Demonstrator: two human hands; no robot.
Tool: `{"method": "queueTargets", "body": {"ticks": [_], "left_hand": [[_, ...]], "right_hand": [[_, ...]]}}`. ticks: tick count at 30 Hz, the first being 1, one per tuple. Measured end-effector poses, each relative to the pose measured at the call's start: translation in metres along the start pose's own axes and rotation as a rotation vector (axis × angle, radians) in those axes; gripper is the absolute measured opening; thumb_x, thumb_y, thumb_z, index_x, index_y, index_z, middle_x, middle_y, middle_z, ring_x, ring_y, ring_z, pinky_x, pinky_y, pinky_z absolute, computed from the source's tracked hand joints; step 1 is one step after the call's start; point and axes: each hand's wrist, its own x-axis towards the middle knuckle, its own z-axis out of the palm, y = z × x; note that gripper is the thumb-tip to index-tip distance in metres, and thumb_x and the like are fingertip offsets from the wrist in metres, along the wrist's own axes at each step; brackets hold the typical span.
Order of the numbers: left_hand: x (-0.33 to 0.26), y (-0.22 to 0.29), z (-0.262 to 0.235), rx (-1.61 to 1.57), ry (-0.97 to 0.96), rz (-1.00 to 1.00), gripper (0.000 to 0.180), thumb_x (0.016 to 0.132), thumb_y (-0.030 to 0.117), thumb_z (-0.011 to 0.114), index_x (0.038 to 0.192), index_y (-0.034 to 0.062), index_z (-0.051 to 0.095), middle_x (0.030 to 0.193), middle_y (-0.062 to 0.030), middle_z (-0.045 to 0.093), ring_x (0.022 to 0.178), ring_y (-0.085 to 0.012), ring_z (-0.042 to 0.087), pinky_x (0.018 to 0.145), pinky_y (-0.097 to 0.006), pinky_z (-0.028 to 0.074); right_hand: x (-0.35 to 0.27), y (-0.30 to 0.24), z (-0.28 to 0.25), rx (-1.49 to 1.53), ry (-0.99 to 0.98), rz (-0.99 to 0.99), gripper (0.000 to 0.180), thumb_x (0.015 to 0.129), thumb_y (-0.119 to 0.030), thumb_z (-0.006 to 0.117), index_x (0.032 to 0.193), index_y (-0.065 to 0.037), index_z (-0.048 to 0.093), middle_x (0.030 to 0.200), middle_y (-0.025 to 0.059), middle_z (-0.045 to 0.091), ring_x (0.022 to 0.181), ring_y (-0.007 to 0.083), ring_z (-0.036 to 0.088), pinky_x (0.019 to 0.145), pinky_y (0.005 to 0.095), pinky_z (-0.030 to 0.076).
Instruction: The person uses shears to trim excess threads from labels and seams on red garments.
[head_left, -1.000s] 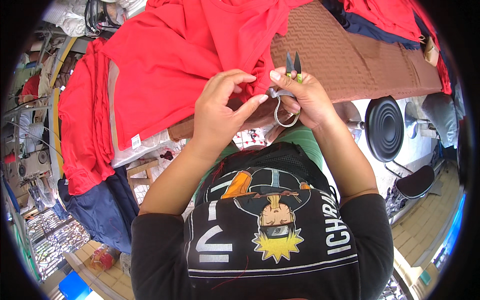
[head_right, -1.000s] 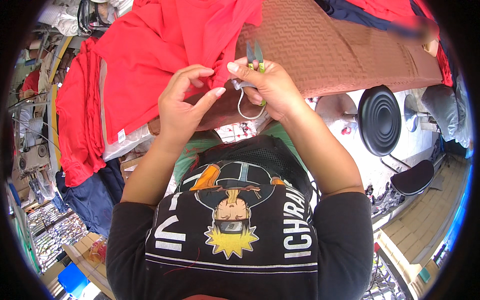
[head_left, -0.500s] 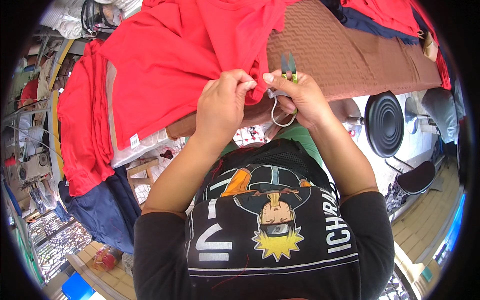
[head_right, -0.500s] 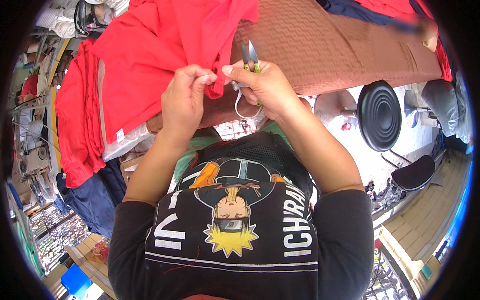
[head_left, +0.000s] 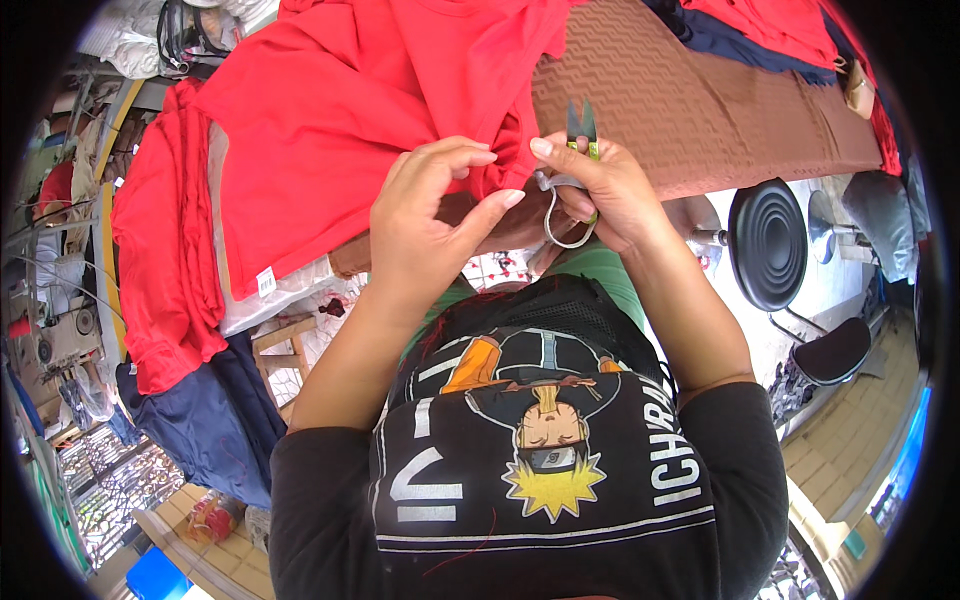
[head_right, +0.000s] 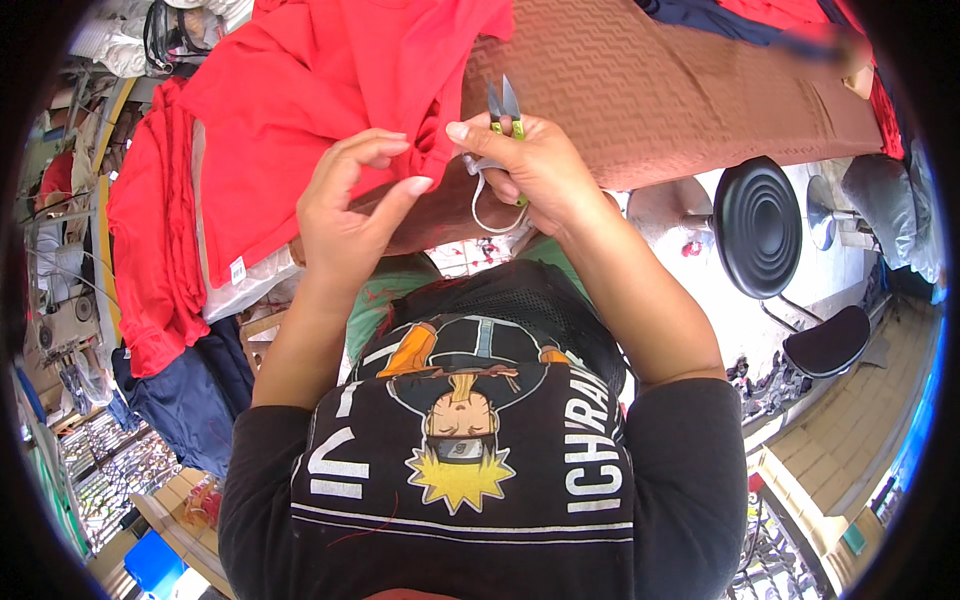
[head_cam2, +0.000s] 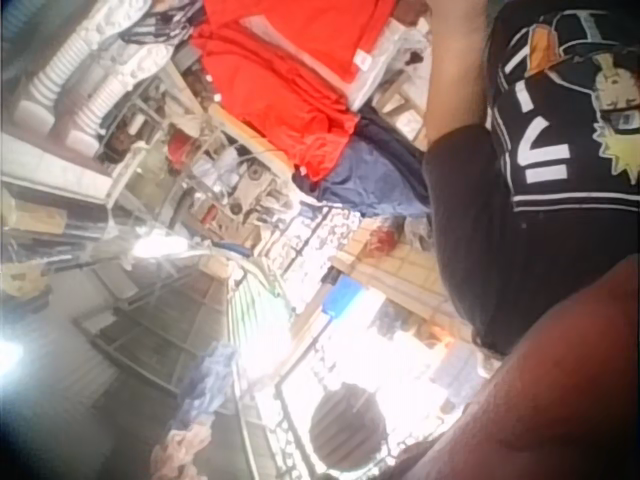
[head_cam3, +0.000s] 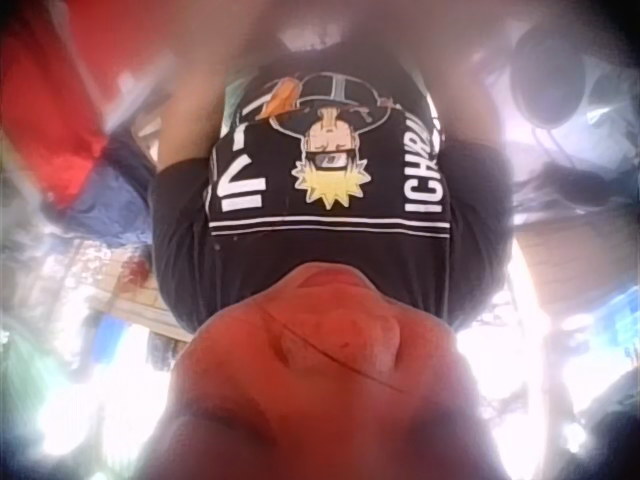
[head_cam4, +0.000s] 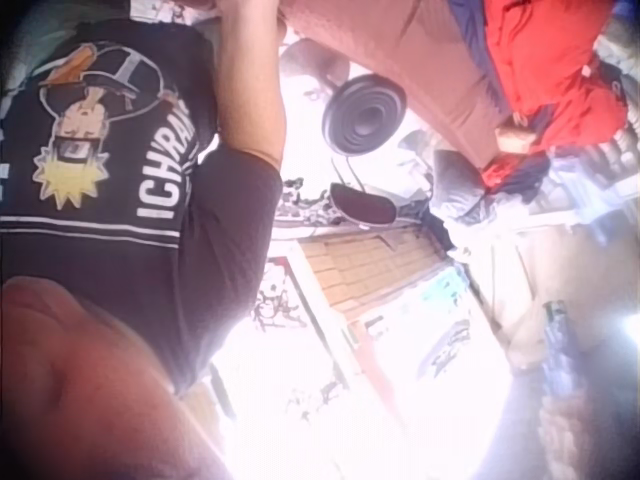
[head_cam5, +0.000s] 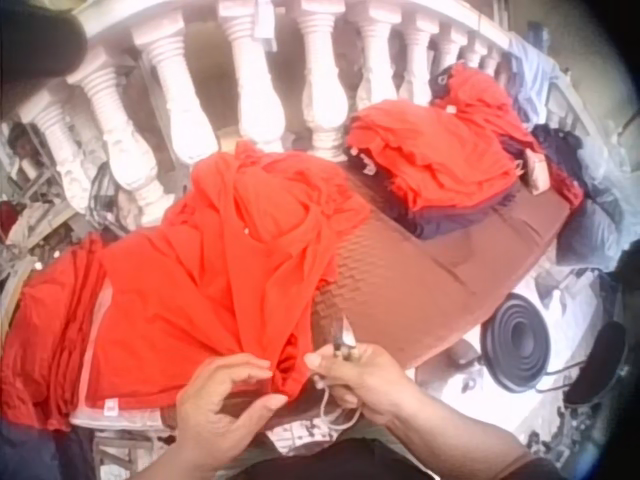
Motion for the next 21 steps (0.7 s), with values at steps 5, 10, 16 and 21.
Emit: {"method": "queueTargets", "body": {"ticks": [5, 10, 16, 21], "left_hand": [[-0.006, -0.012, 0.007, 0.144, -0.102, -0.012, 0.01, 0.081, 0.005, 0.072, 0.089, 0.0003, 0.067, 0.097, -0.009, 0.068, 0.09, -0.0155, 0.064, 0.079, -0.027, 0.049], [-0.006, -0.011, 0.006, -0.02, -0.153, -0.193, 0.01, 0.087, 0.007, 0.067, 0.091, -0.0018, 0.064, 0.095, -0.0098, 0.069, 0.087, -0.0172, 0.065, 0.079, -0.028, 0.049], [-0.008, -0.017, 0.012, -0.038, -0.096, -0.119, 0.012, 0.086, 0.011, 0.066, 0.09, 0.0, 0.062, 0.091, -0.0099, 0.067, 0.083, -0.0255, 0.065, 0.072, -0.033, 0.051], [-0.006, -0.015, 0.012, 0.022, -0.078, -0.045, 0.01, 0.084, 0.01, 0.068, 0.086, 0.0017, 0.063, 0.091, -0.0071, 0.067, 0.085, -0.0252, 0.063, 0.077, -0.033, 0.049]], "right_hand": [[-0.002, -0.002, -0.004, -0.14, 0.023, -0.015, 0.024, 0.086, -0.027, 0.072, 0.091, -0.003, 0.066, 0.068, -0.0013, 0.058, 0.047, 0.0038, 0.042, 0.042, 0.0204, 0.028], [-0.005, 0.009, -0.006, -0.995, 0.301, -0.775, 0.024, 0.089, -0.026, 0.067, 0.097, -0.004, 0.062, 0.084, 0.0083, 0.064, 0.069, 0.0213, 0.063, 0.057, 0.0317, 0.048], [-0.028, -0.005, 0.004, -1.351, 0.114, -0.83, 0.021, 0.084, -0.021, 0.067, 0.097, -0.006, 0.06, 0.088, 0.009, 0.06, 0.075, 0.0288, 0.063, 0.062, 0.0391, 0.051], [-0.021, 0.0, 0.01, -1.504, 0.117, -0.923, 0.016, 0.082, -0.019, 0.067, 0.091, -0.008, 0.059, 0.081, 0.0078, 0.057, 0.072, 0.027, 0.063, 0.06, 0.0387, 0.051]]}}
